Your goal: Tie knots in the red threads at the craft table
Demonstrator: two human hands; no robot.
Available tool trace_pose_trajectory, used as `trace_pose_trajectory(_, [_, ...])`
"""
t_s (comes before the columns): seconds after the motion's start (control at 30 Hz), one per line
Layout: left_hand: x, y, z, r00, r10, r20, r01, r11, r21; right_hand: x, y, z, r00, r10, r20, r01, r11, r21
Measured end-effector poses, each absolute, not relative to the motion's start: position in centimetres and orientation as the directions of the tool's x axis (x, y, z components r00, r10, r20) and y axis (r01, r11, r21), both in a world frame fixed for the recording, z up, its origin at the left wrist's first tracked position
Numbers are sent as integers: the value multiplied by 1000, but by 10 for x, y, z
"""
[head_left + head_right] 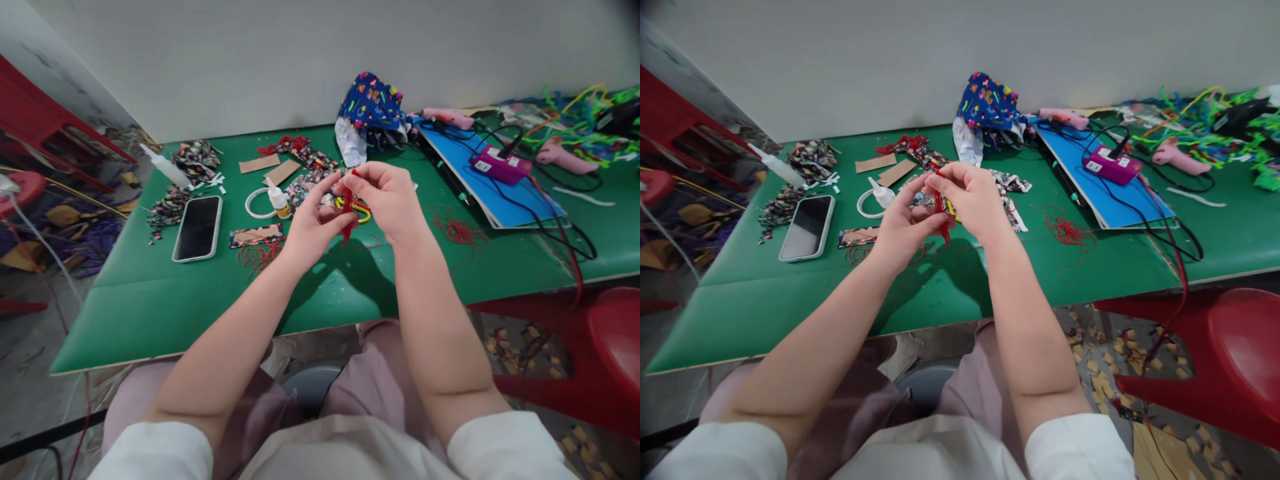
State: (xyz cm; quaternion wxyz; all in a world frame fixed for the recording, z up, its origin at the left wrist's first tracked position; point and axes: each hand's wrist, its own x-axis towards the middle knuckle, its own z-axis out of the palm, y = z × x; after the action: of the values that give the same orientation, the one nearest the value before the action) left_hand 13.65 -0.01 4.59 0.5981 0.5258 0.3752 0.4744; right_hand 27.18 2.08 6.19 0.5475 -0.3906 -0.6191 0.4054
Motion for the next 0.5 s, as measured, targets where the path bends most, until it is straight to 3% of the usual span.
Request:
trace_pose_trajectory(0.3, [132,-12,33,282,954,-105,-233,174,957,275,26,57,-10,952,306,-30,306,-952])
trace_pose_trajectory(0.5, [130,-19,28,391,898,-202,-337,344,876,280,28,54,21,954,299,-44,300,-953])
